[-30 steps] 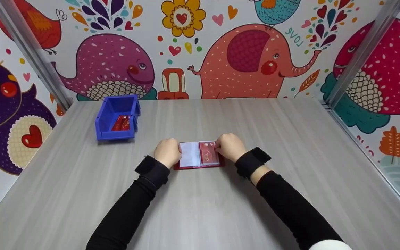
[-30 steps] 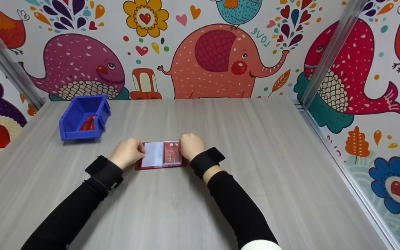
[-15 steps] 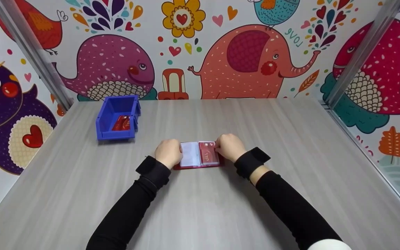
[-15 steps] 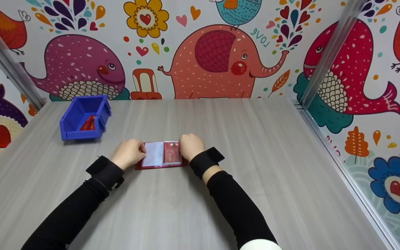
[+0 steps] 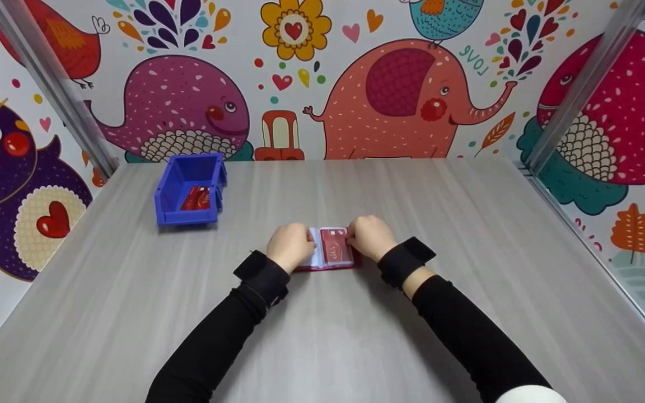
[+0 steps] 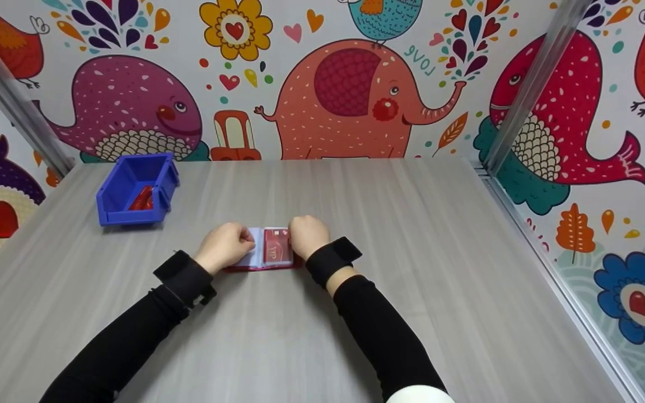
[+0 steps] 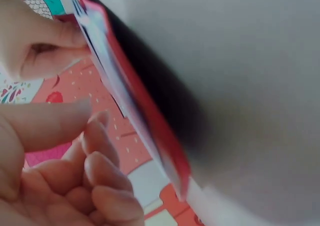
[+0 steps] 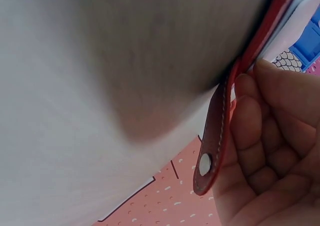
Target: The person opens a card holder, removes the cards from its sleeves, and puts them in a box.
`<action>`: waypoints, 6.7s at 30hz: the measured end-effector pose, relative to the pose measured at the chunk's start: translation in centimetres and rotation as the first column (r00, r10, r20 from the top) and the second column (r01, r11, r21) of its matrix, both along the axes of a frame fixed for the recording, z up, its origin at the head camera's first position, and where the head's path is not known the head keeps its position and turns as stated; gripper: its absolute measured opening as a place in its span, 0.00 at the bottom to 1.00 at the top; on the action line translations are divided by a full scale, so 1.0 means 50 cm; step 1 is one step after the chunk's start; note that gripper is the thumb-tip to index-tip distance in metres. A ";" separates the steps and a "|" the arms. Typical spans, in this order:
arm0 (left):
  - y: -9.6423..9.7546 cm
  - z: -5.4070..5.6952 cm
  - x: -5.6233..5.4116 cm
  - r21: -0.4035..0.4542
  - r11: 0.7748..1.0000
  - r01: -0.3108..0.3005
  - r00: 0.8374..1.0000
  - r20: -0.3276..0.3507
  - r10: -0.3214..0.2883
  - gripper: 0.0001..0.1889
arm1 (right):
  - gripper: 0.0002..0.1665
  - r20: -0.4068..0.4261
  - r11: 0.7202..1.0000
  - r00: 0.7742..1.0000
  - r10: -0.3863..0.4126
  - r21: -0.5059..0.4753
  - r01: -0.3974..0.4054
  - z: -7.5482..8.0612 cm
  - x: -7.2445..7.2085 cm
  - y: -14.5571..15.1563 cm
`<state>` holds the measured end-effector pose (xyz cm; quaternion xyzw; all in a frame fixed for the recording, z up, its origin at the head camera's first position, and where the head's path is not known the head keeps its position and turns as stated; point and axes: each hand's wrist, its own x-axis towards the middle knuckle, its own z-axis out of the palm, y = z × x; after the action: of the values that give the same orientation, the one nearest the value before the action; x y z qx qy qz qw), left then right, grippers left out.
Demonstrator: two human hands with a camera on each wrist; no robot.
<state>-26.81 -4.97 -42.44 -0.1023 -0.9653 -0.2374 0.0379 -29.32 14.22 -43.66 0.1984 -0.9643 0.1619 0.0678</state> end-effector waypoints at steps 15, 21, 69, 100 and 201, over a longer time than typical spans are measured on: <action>0.030 -0.015 0.002 -0.032 0.999 0.024 0.999 0.023 -0.023 0.10 | 0.02 -0.009 1.000 1.000 0.013 -0.015 -0.013 -0.001 0.001 -0.001; 0.032 -0.012 -0.001 -0.033 0.999 0.018 0.997 0.073 -0.016 0.07 | 0.03 0.000 1.000 1.000 0.007 -0.018 -0.007 0.001 0.001 -0.001; 0.014 0.002 -0.011 0.025 0.999 -0.033 0.958 0.286 0.024 0.14 | 0.02 -0.007 1.000 1.000 0.000 -0.004 0.000 -0.004 -0.003 0.001; -0.056 0.003 -0.007 0.191 0.979 -0.077 0.967 0.254 0.027 0.11 | 0.02 -0.052 0.999 0.997 0.050 -0.006 -0.050 -0.003 0.003 0.002; -0.371 0.093 -0.103 0.003 0.812 -0.584 0.810 0.072 0.582 0.17 | 0.03 -0.029 1.000 0.999 0.022 -0.018 -0.022 -0.008 0.002 0.001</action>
<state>-31.93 -23.51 -37.78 0.2070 -0.9479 -0.2295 0.0775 -29.23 14.27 -44.04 0.2106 -0.9595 0.1685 0.0816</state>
